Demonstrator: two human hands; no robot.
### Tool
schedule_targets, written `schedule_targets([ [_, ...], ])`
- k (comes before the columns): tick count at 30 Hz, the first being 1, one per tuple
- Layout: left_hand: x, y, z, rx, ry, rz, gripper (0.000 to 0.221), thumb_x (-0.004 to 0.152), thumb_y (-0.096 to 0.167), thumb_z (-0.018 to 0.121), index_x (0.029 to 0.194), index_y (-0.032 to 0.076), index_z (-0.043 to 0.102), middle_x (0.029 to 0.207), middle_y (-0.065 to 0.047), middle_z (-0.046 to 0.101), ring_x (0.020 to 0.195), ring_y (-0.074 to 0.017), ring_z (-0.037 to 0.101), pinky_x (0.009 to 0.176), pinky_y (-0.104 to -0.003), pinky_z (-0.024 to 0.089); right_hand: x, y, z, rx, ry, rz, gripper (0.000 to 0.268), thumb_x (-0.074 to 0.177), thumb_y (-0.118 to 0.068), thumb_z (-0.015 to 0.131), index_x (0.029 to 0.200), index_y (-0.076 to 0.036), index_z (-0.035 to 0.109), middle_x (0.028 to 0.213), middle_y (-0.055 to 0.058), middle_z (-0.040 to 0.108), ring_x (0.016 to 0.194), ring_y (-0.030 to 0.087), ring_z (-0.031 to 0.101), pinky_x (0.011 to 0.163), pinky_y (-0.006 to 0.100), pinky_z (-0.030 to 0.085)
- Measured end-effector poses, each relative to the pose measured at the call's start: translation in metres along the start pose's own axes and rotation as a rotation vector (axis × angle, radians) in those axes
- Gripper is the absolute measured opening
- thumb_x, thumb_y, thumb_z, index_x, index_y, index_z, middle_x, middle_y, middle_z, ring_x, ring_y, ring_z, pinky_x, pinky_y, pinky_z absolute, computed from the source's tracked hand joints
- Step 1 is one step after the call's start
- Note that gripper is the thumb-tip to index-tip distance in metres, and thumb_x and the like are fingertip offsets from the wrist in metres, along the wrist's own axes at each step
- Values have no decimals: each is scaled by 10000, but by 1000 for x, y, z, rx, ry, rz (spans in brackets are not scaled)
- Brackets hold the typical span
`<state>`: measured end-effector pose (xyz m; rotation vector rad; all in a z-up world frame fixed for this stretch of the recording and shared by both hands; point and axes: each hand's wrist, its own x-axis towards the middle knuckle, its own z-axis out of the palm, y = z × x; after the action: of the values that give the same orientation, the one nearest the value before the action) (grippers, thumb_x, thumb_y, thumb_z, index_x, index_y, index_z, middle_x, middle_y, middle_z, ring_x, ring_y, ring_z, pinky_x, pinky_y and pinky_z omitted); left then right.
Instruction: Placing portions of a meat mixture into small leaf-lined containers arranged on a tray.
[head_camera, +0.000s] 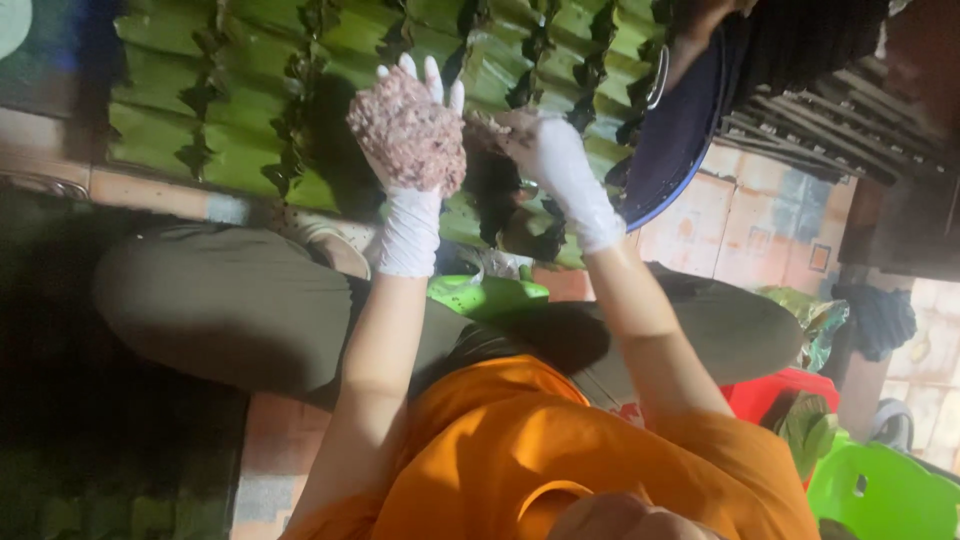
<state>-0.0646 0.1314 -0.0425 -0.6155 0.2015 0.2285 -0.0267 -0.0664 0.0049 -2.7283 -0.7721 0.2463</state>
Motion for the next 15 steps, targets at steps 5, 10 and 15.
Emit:
schedule_targets([
  [5, -3, -7, -26, 29, 89, 72, 734, 1029, 657, 247, 1601, 202, 316, 1688, -54, 266, 1566, -278, 192, 1283, -547, 72, -28, -57, -1, 843, -47, 38, 466, 989, -198, 776, 1411, -71, 624, 1301, 89, 705, 1119, 252, 732, 910, 349, 630],
  [10, -3, -5, -51, 21, -46, -57, 642, 1050, 593, 301, 1570, 222, 364, 1668, -20, 314, 1572, -291, 208, 1291, -559, 86, -30, -56, 27, 1277, 78, 273, 290, 946, -26, 794, 1189, 33, 647, 997, 85, 709, 761, 136, 677, 665, 273, 554],
  [15, 4, -3, -81, -62, -97, -123, 673, 1047, 566, 339, 1559, 133, 386, 1650, -81, 342, 1553, -326, 226, 1280, -564, 111, -22, -80, 4, 1155, 211, 221, 309, 905, -5, 778, 1191, 9, 662, 1067, 10, 706, 852, 80, 627, 748, 251, 547],
])
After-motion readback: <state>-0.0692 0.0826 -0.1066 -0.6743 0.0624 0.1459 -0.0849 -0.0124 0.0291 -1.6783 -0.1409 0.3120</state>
